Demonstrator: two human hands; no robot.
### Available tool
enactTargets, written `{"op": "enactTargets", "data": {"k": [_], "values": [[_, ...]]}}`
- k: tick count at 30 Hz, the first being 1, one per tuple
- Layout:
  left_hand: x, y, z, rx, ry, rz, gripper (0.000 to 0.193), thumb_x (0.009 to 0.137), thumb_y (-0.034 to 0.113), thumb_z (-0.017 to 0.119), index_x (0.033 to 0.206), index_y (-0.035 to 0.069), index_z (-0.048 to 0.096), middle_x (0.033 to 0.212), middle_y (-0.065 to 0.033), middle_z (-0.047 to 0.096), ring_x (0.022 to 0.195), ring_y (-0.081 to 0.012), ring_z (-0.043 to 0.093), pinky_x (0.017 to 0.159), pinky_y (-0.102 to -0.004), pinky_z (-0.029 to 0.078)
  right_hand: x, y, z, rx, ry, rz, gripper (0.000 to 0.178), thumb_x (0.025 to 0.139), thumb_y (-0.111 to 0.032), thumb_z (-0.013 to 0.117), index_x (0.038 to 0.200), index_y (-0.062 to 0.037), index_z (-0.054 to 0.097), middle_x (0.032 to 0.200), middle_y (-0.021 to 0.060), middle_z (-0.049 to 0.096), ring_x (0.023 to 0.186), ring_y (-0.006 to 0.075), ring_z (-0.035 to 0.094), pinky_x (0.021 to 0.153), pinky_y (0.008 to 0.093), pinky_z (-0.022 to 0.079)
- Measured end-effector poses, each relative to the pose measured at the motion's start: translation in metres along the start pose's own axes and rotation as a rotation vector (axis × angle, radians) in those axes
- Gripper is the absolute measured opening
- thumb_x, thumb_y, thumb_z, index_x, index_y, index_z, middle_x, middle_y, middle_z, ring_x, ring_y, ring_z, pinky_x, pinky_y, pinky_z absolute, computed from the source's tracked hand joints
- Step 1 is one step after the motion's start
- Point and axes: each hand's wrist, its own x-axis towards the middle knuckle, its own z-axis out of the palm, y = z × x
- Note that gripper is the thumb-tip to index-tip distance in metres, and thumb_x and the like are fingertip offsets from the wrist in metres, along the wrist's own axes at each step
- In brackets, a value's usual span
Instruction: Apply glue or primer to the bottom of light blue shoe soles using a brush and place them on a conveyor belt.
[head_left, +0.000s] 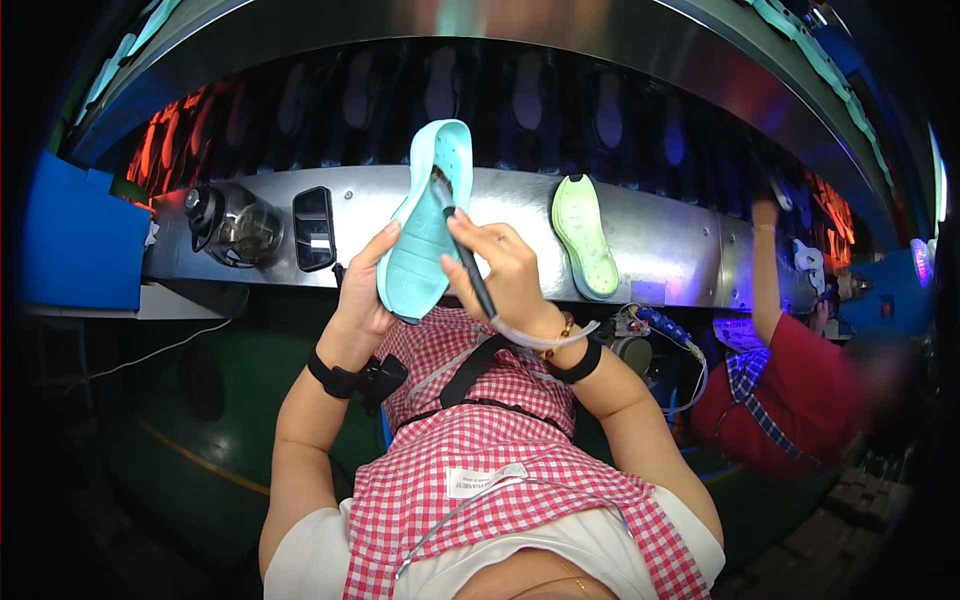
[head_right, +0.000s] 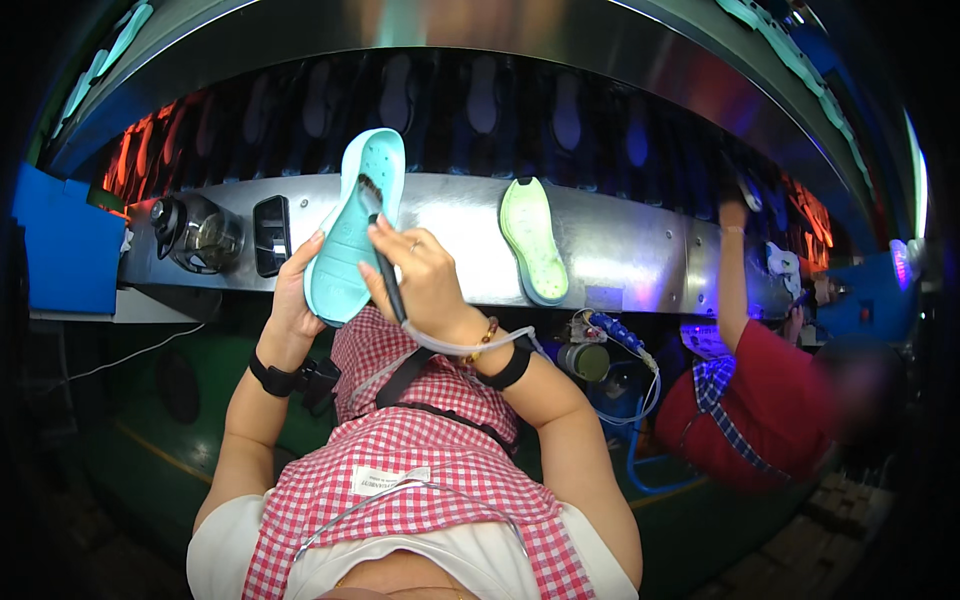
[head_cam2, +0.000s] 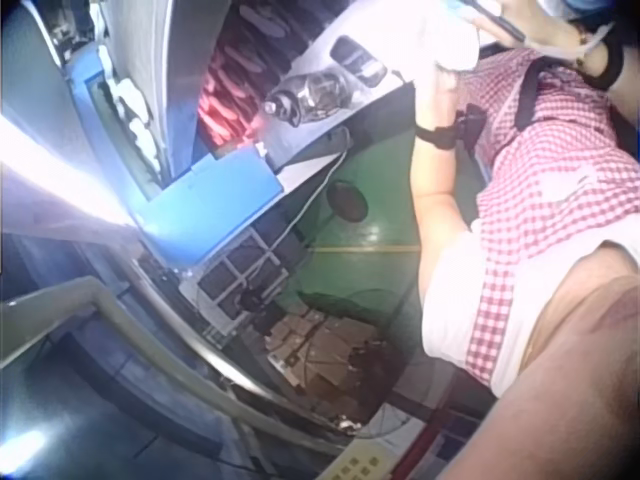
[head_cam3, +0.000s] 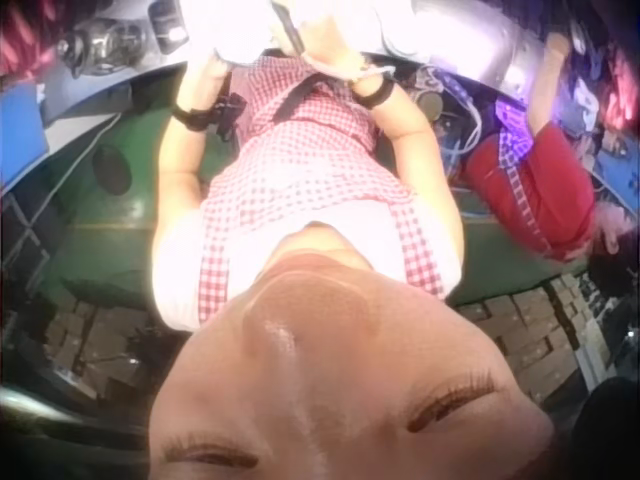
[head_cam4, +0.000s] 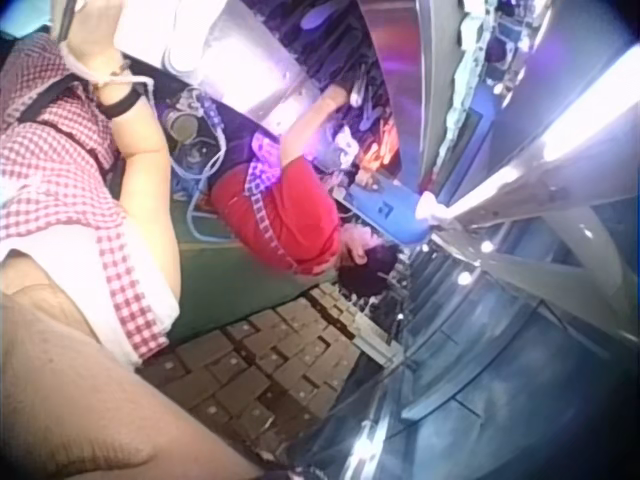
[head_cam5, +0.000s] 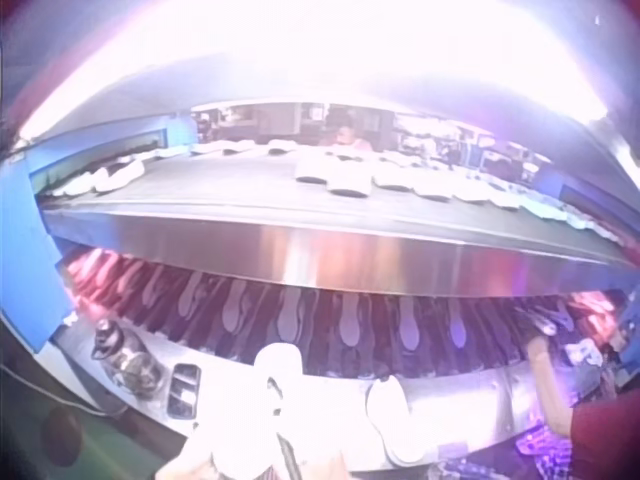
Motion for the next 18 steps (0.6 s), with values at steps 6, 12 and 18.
{"op": "enactTargets", "data": {"k": [6,12,18], "values": [[-0.008,0.017,0.004,-0.032,0.022,0.025,0.043,0.087,0.026,0.039,0.12,-0.001,0.038,0.109,-0.0175,0.053,0.095,-0.0256,0.057,0.082,-0.0391,0.048,-0.003,-0.014,-0.037,0.688,-0.459,0.285,0.022,0.077,-0.006,0.056,0.096,0.0039,0.061,0.085,0.0141,0.063,0.071,0.0178,0.058,0.067,0.0277,0.046],[-0.047,0.08,0.058,0.353,0.074,0.429,0.055,0.088,0.037,0.033,0.122,-0.006,0.036,0.112,-0.0223,0.051,0.094,-0.0349,0.056,0.08,-0.046,0.047,-0.015,0.018,-0.094,1.266,0.086,0.494,0.037,0.085,-0.021,0.042,0.102,0.009,0.053,0.102,0.0263,0.056,0.076,0.0218,0.06,0.066,0.028,0.048],[-0.01,0.231,0.119,0.226,-0.144,0.655,0.051,0.09,0.028,0.032,0.128,-0.004,0.025,0.133,-0.0248,0.025,0.123,-0.0432,0.021,0.099,-0.0596,0.018,-0.018,0.031,-0.076,1.325,0.189,0.619,0.034,0.085,-0.014,0.045,0.111,0.0068,0.047,0.113,0.022,0.05,0.085,0.0204,0.057,0.076,0.0278,0.046]]}}
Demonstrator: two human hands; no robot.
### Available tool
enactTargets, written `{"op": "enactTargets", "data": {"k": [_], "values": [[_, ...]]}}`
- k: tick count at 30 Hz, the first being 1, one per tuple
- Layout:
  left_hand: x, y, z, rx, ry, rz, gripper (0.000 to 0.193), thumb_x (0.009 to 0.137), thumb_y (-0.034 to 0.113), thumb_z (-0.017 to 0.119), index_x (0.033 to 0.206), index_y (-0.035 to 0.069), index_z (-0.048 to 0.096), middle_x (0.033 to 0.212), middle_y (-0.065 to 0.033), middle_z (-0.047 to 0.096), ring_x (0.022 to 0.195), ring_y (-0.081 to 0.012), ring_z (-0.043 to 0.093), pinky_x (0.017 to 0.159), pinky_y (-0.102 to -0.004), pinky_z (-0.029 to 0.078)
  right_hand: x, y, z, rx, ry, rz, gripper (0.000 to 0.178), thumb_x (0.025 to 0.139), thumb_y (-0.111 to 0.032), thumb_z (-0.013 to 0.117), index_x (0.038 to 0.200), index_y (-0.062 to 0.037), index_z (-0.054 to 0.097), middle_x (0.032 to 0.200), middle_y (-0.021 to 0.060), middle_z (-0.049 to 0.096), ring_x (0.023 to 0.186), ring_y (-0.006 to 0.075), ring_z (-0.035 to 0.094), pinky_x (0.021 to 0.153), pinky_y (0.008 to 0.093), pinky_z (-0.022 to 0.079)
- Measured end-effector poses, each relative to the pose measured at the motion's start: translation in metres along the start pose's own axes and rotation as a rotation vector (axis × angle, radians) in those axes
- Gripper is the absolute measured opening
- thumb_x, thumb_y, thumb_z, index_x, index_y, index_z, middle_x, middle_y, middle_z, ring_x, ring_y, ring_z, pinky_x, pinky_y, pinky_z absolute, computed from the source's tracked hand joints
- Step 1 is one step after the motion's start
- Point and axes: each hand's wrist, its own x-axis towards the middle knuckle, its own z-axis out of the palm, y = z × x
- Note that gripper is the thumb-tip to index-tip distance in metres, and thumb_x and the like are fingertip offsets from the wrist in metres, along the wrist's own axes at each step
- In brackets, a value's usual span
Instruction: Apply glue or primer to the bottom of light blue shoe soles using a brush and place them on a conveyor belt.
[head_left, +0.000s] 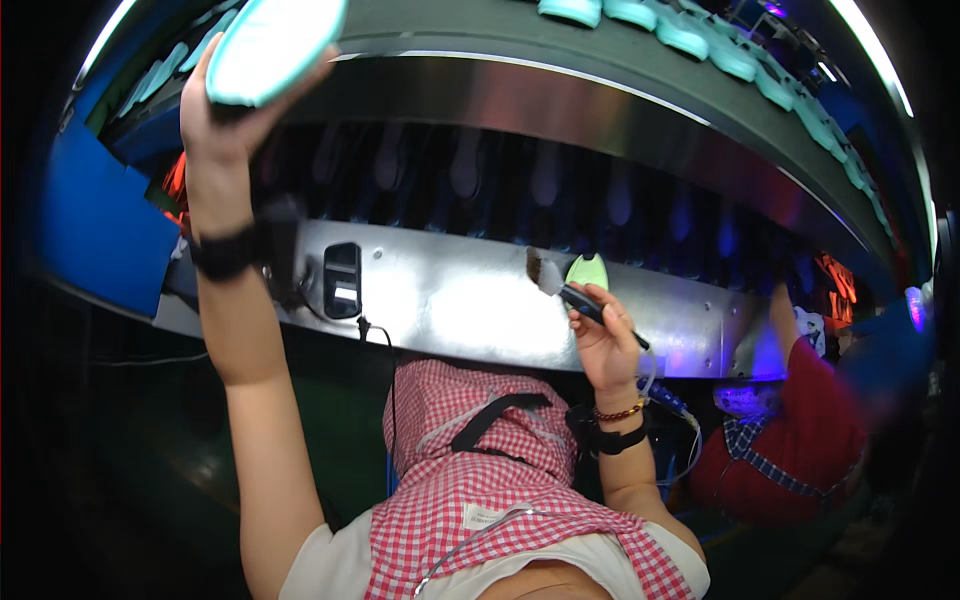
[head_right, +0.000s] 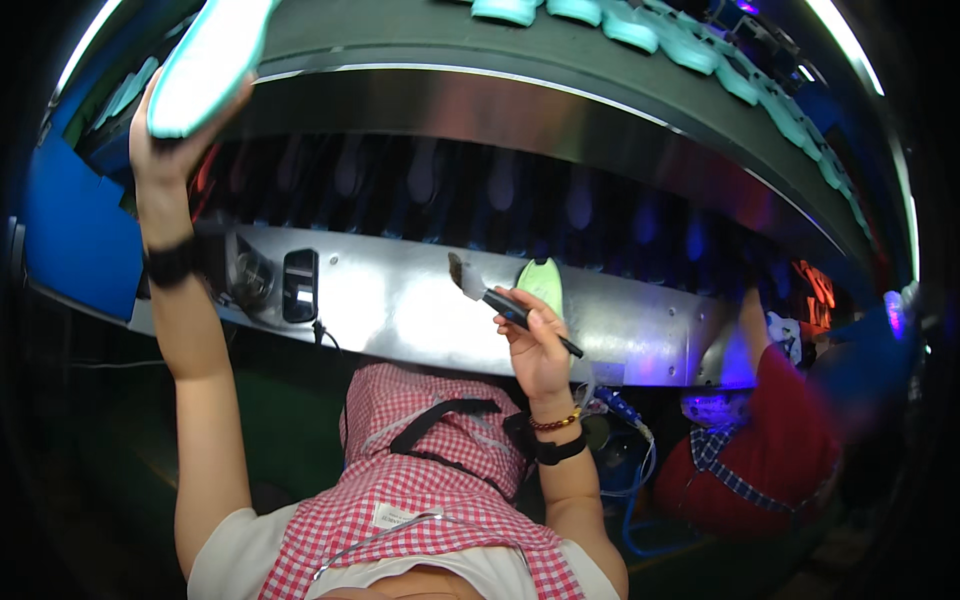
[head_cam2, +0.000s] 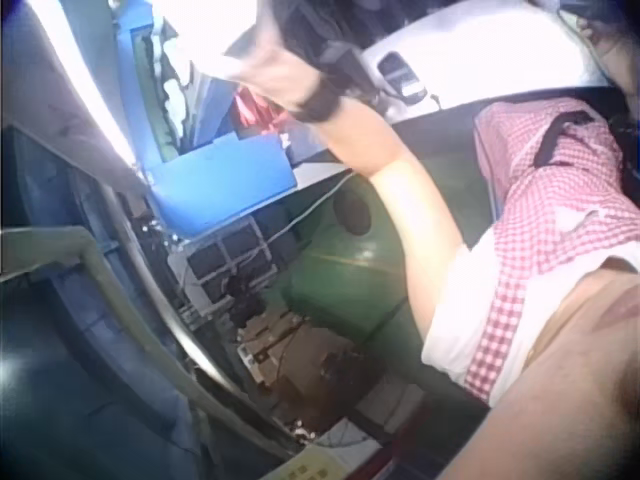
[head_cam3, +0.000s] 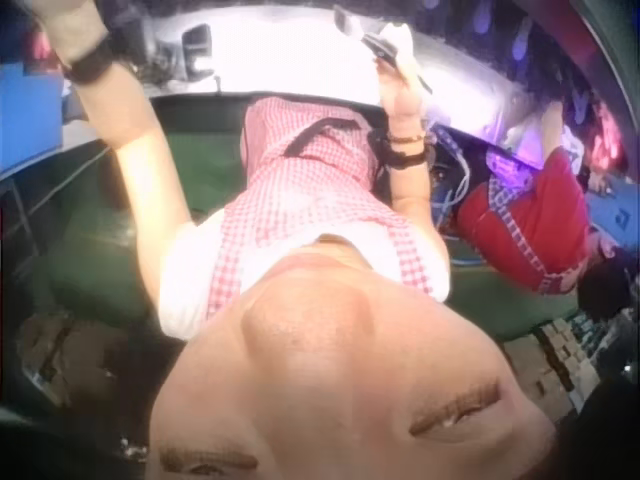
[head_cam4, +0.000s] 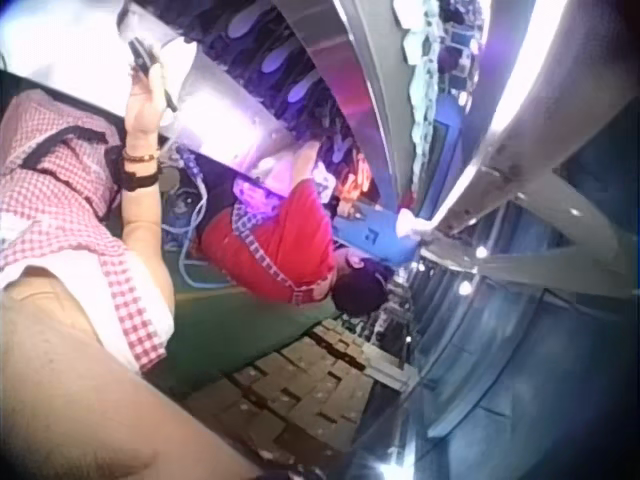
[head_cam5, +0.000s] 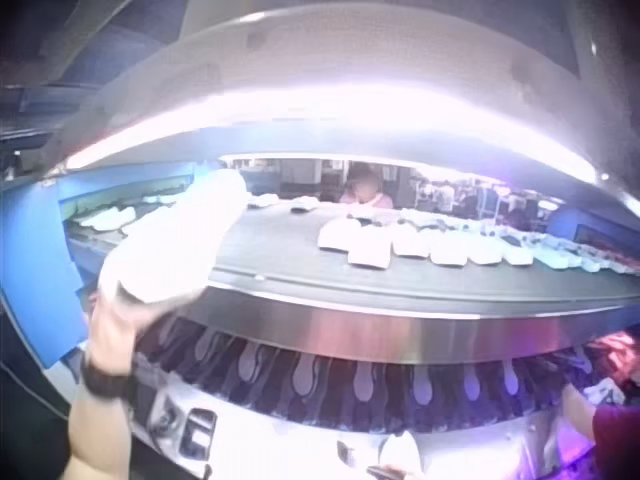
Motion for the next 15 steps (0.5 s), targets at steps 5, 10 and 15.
{"op": "enactTargets", "data": {"k": [5,10,15], "values": [[0.111,0.034,-0.045,-0.461,0.266,0.083,0.07,0.086,0.045,0.03,0.133,-0.002,0.008,0.139,-0.0207,0.013,0.128,-0.0353,0.017,0.103,-0.0516,0.016,0.002,0.006,-0.008,0.067,0.043,-0.031,0.03,0.082,-0.003,0.048,0.111,0.0052,0.047,0.115,0.0178,0.049,0.088,0.018,0.056,0.08,0.0268,0.044],[0.146,-0.005,0.031,0.679,0.007,-0.076,0.074,0.08,0.038,0.051,0.134,0.002,0.017,0.136,-0.0175,0.024,0.124,-0.0296,0.026,0.103,-0.0394,0.02,0.009,0.002,-0.037,0.011,0.2,-0.014,0.029,0.077,0.004,0.055,0.105,0.0038,0.052,0.101,0.0119,0.057,0.079,0.0121,0.055,0.073,0.0214,0.045],[0.173,-0.09,0.113,2.541,-0.229,0.208,0.069,0.078,0.036,0.052,0.134,0.009,0.021,0.138,-0.0106,0.024,0.129,-0.0326,0.014,0.104,-0.042,0.015,0.008,0.008,-0.051,-0.033,0.242,0.01,0.024,0.077,0.002,0.056,0.101,-0.0001,0.055,0.099,0.013,0.059,0.078,0.0126,0.055,0.067,0.0217,0.044]]}}
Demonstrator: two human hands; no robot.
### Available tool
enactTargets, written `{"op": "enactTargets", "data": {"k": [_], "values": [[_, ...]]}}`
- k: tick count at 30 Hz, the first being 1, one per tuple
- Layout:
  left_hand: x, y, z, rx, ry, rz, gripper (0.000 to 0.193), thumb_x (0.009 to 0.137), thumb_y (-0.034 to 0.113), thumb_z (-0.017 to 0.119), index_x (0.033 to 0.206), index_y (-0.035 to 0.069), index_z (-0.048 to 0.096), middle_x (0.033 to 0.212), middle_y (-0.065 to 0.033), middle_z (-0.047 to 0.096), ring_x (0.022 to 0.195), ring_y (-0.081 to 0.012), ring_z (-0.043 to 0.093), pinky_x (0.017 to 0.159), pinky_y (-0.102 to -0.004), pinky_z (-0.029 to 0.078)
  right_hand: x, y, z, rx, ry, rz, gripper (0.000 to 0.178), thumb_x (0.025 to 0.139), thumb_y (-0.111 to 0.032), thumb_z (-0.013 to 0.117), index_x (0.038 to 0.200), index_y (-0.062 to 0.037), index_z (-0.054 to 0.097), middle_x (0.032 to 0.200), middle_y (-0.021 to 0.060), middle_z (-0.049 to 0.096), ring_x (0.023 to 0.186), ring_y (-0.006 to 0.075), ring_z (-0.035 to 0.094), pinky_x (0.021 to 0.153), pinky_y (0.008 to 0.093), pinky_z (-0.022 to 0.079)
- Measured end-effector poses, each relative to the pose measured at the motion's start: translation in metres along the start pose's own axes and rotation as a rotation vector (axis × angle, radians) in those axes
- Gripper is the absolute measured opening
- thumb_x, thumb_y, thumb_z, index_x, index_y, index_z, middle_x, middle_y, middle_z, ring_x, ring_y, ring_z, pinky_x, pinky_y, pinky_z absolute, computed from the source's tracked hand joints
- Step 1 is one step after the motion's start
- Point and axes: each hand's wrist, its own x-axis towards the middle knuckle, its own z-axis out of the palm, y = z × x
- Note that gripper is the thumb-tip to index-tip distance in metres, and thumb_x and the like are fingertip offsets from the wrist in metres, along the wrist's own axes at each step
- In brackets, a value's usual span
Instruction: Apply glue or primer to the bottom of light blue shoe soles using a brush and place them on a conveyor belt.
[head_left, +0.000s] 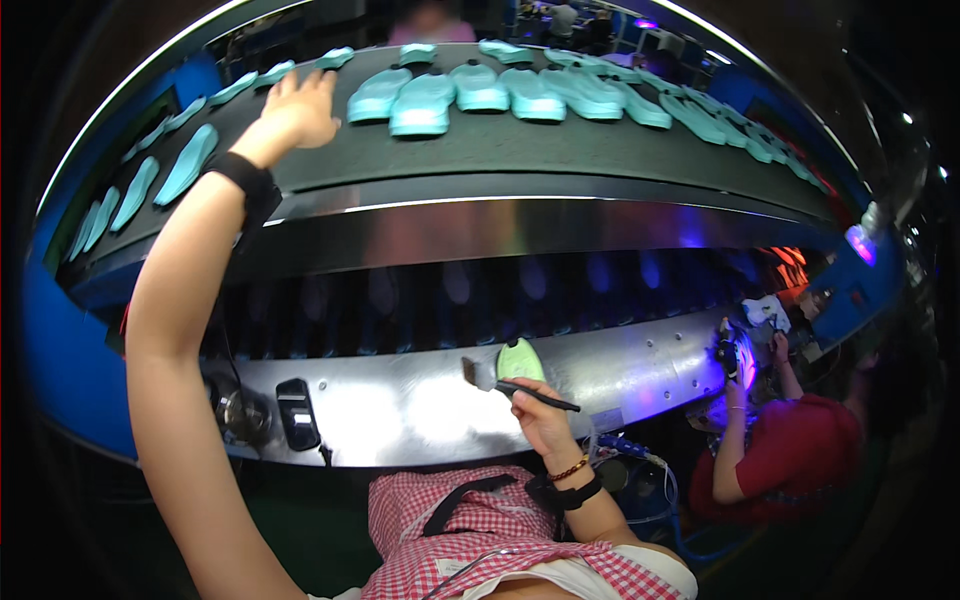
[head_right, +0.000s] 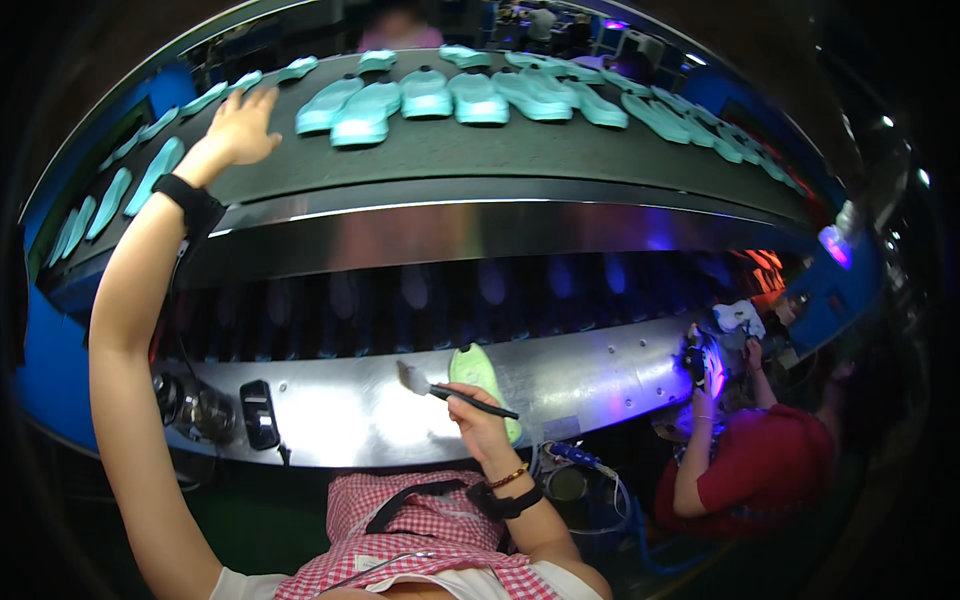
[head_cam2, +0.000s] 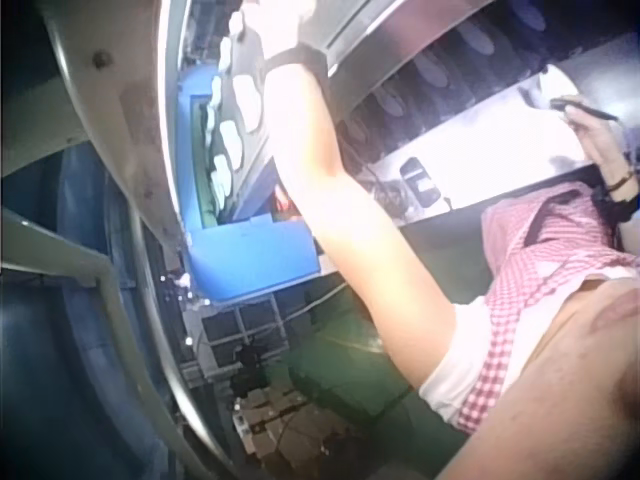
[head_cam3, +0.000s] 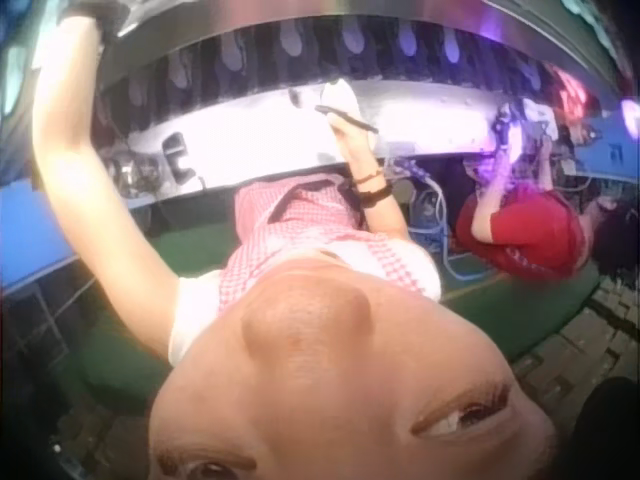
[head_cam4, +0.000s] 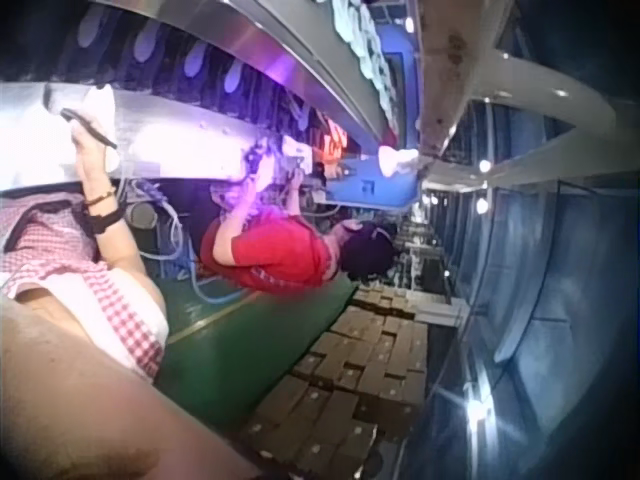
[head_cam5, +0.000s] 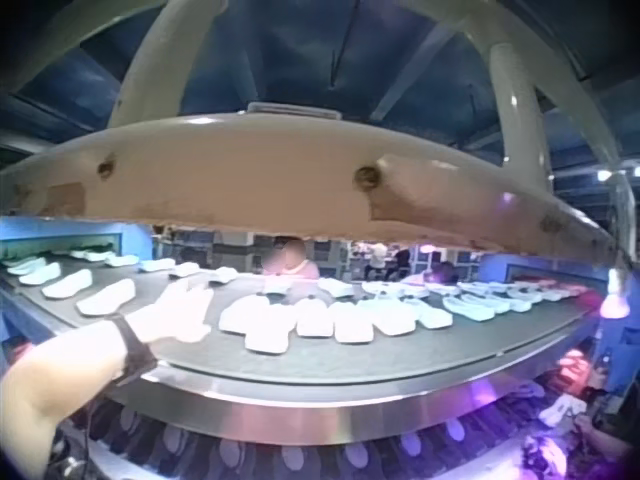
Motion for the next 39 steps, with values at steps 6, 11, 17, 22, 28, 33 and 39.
{"op": "enactTargets", "data": {"k": [6,11,17,22,28,33,39], "values": [[0.027,0.015,0.011,-0.123,-0.193,0.189,0.057,0.075,0.029,0.057,0.124,0.007,0.037,0.123,-0.0164,0.043,0.118,-0.0346,0.032,0.096,-0.0393,0.031,-0.01,-0.001,-0.01,0.019,0.01,-0.036,0.02,0.077,0.001,0.056,0.097,-0.0027,0.058,0.096,0.01,0.06,0.079,0.0117,0.053,0.069,0.0219,0.042],[-0.04,-0.029,0.018,-0.238,-0.06,0.206,0.029,0.075,0.027,0.06,0.087,0.001,0.052,0.092,-0.016,0.054,0.094,-0.0311,0.046,0.081,-0.0364,0.038,-0.011,-0.001,-0.016,0.032,0.049,-0.014,0.02,0.079,0.001,0.053,0.098,-0.0001,0.057,0.097,0.0109,0.059,0.084,0.0144,0.054,0.077,0.0251,0.042],[-0.164,-0.022,0.054,-1.883,0.795,-0.233,0.027,0.085,0.024,0.05,0.097,0.0,0.053,0.099,-0.0072,0.053,0.096,-0.0176,0.049,0.085,-0.0303,0.037,-0.001,-0.011,-0.005,0.1,0.108,-0.041,0.022,0.076,0.002,0.056,0.098,0.0036,0.056,0.094,0.0117,0.059,0.089,0.0187,0.056,0.083,0.0296,0.043],[-0.269,-0.043,0.144,-2.176,0.026,-0.185,0.053,0.08,0.036,0.053,0.117,-0.002,0.042,0.107,-0.0142,0.052,0.097,-0.0248,0.053,0.085,-0.0362,0.043,0.013,-0.015,0.008,-0.007,0.064,-0.123,0.02,0.077,0.0,0.055,0.097,0.002,0.057,0.093,0.0122,0.059,0.089,0.0196,0.055,0.084,0.03,0.042],[-0.332,0.068,0.193,-2.982,-0.909,-0.073,0.079,0.079,0.063,0.033,0.128,0.001,0.03,0.114,-0.0218,0.047,0.1,-0.0328,0.051,0.085,-0.0449,0.043,0.025,-0.009,0.026,0.007,-0.027,-0.059,0.019,0.078,0.001,0.053,0.096,0.0035,0.057,0.096,0.0146,0.059,0.091,0.0212,0.056,0.087,0.0316,0.042],[-0.335,0.109,0.21,-3.032,-0.764,-0.422,0.089,0.074,0.073,0.017,0.13,0.005,0.029,0.122,-0.0194,0.043,0.111,-0.0329,0.044,0.094,-0.0472,0.035,0.018,-0.002,0.057,-0.219,-0.157,-0.001,0.021,0.074,-0.001,0.06,0.095,0.0036,0.06,0.094,0.0112,0.061,0.086,0.0145,0.057,0.08,0.0247,0.043],[-0.33,0.118,0.202,-3.036,-0.654,-0.299,0.085,0.076,0.071,0.01,0.127,0.007,0.034,0.115,-0.0194,0.048,0.103,-0.0333,0.049,0.09,-0.0455,0.039,0.033,0.015,0.08,-0.525,-0.226,0.043,0.02,0.073,-0.002,0.064,0.092,0.0019,0.062,0.087,0.0083,0.063,0.079,0.0121,0.059,0.073,0.0217,0.047]]}}
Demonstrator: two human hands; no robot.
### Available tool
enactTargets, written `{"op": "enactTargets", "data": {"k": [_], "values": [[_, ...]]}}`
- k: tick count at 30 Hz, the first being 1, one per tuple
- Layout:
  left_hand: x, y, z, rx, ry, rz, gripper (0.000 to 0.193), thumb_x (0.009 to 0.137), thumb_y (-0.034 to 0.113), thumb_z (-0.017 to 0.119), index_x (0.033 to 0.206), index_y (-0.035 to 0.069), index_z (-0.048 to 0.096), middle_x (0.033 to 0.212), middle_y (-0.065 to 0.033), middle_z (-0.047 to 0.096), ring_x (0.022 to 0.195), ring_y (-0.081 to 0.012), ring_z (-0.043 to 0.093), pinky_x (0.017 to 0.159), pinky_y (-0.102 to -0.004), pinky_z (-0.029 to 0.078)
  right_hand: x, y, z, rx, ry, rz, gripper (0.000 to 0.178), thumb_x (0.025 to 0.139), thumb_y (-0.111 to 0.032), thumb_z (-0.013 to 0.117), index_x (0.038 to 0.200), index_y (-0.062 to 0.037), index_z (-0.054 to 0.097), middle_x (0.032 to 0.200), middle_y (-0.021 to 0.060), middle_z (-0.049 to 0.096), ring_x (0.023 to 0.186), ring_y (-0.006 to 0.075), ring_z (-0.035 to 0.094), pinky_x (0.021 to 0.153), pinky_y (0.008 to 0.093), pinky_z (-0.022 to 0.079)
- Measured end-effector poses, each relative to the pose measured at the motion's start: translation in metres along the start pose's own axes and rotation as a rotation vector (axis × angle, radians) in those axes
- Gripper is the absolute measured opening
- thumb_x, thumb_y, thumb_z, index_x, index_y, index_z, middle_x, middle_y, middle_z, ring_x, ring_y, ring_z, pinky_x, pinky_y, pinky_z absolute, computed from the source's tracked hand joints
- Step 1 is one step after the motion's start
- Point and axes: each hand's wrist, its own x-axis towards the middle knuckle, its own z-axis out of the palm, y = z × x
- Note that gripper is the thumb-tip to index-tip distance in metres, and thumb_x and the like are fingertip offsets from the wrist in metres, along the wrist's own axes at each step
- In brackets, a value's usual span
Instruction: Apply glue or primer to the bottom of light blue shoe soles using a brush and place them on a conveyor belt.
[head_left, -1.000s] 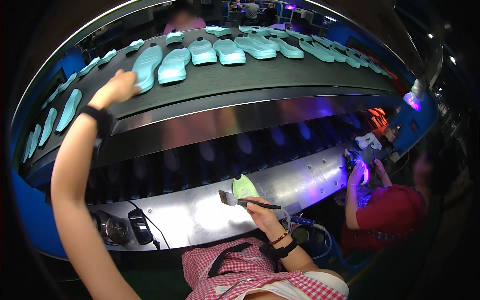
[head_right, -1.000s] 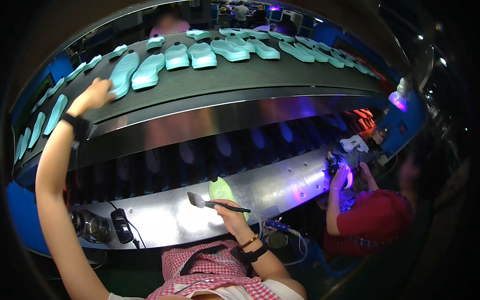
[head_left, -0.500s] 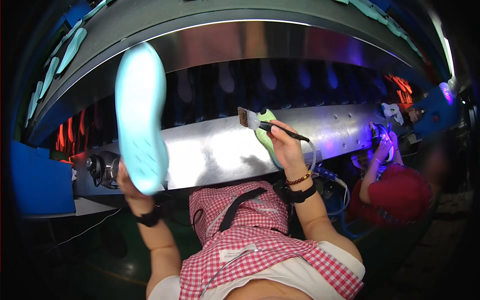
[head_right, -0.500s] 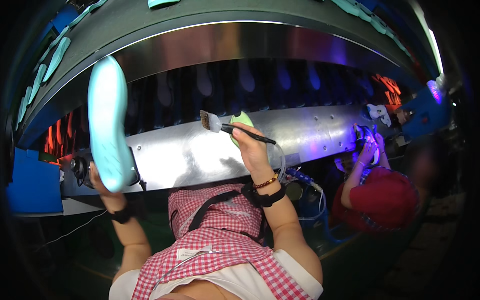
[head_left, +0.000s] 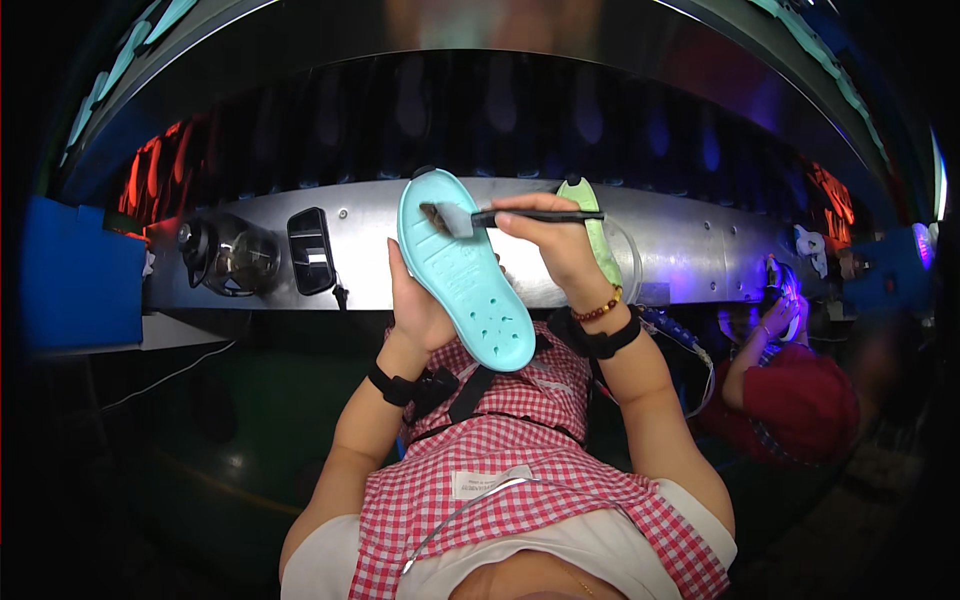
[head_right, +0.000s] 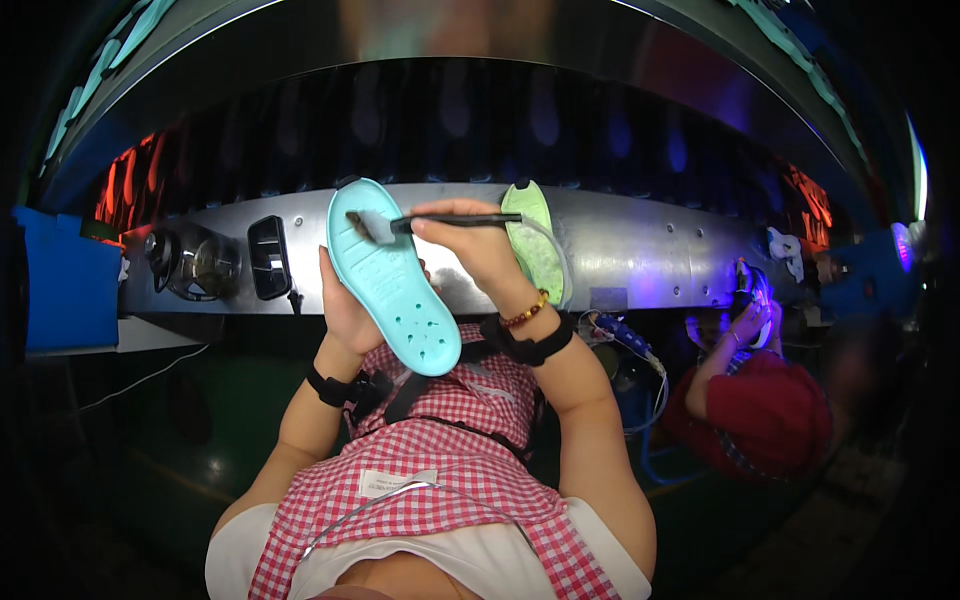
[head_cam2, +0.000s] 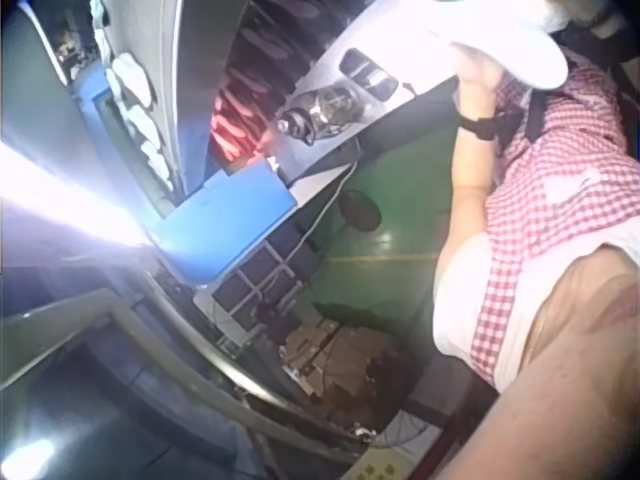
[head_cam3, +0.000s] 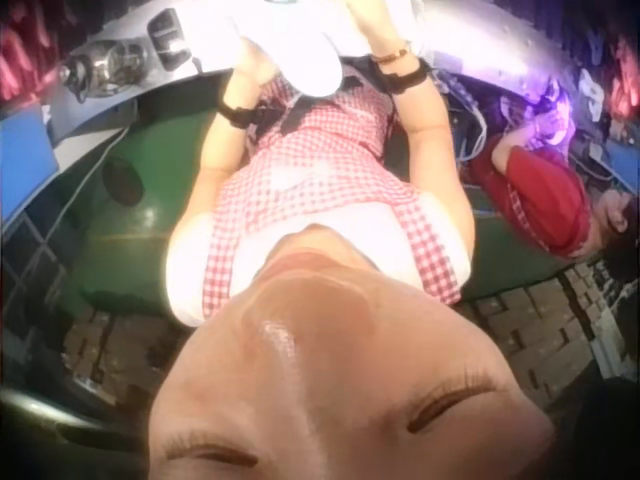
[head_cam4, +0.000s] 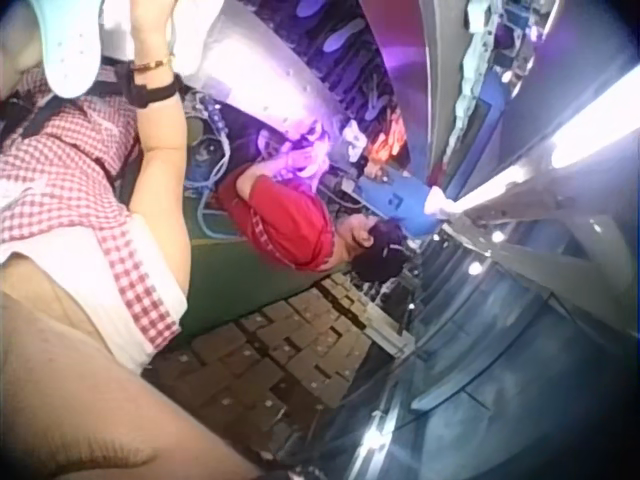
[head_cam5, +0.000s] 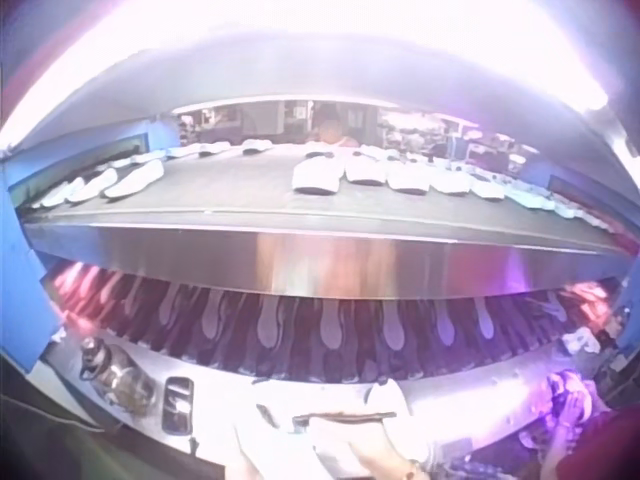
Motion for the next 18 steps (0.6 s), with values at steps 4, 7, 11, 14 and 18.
{"op": "enactTargets", "data": {"k": [4,7,11,14,18], "values": [[0.002,-0.004,0.005,-0.05,0.119,0.073,0.072,0.082,0.062,0.015,0.124,0.008,0.038,0.113,-0.0166,0.05,0.1,-0.0313,0.052,0.088,-0.0454,0.04,0.017,-0.005,0.007,-0.019,0.004,-0.001,0.017,0.072,-0.003,0.065,0.089,0.0023,0.062,0.084,0.0078,0.063,0.077,0.0117,0.059,0.071,0.0212,0.047],[0.009,-0.008,0.008,-0.001,0.284,0.153,0.069,0.083,0.061,0.017,0.123,0.01,0.039,0.115,-0.0123,0.049,0.104,-0.0267,0.049,0.09,-0.0403,0.038,0.02,0.003,0.019,-0.174,-0.126,-0.14,0.019,0.073,-0.004,0.064,0.091,0.0012,0.062,0.087,0.0071,0.063,0.078,0.0098,0.058,0.072,0.0201,0.047],[0.01,0.01,-0.01,0.107,0.297,0.241,0.067,0.084,0.06,0.017,0.122,0.009,0.038,0.114,-0.0097,0.048,0.104,-0.0229,0.048,0.09,-0.0376,0.039,-0.007,-0.002,0.029,-0.567,-0.253,-0.412,0.02,0.067,-0.008,0.066,0.086,-0.001,0.064,0.082,0.0125,0.062,0.082,0.0218,0.058,0.075,0.0291,0.044],[0.003,0.031,-0.012,0.169,0.362,0.356,0.068,0.083,0.06,0.017,0.118,0.008,0.042,0.107,-0.0112,0.053,0.094,-0.0259,0.054,0.081,-0.0406,0.045,-0.025,-0.017,0.007,-0.645,-0.548,-0.207,0.02,0.065,-0.007,0.066,0.085,-0.002,0.065,0.082,0.0119,0.062,0.081,0.0203,0.059,0.074,0.0288,0.045],[-0.004,0.032,0.002,0.204,0.215,0.233,0.072,0.082,0.062,0.014,0.12,0.007,0.04,0.107,-0.0132,0.053,0.094,-0.0275,0.054,0.082,-0.0414,0.045,-0.033,-0.039,-0.003,-0.469,-0.583,-0.017,0.018,0.07,-0.009,0.064,0.087,-0.0018,0.064,0.083,0.0083,0.064,0.076,0.0137,0.06,0.072,0.0256,0.047]]}}
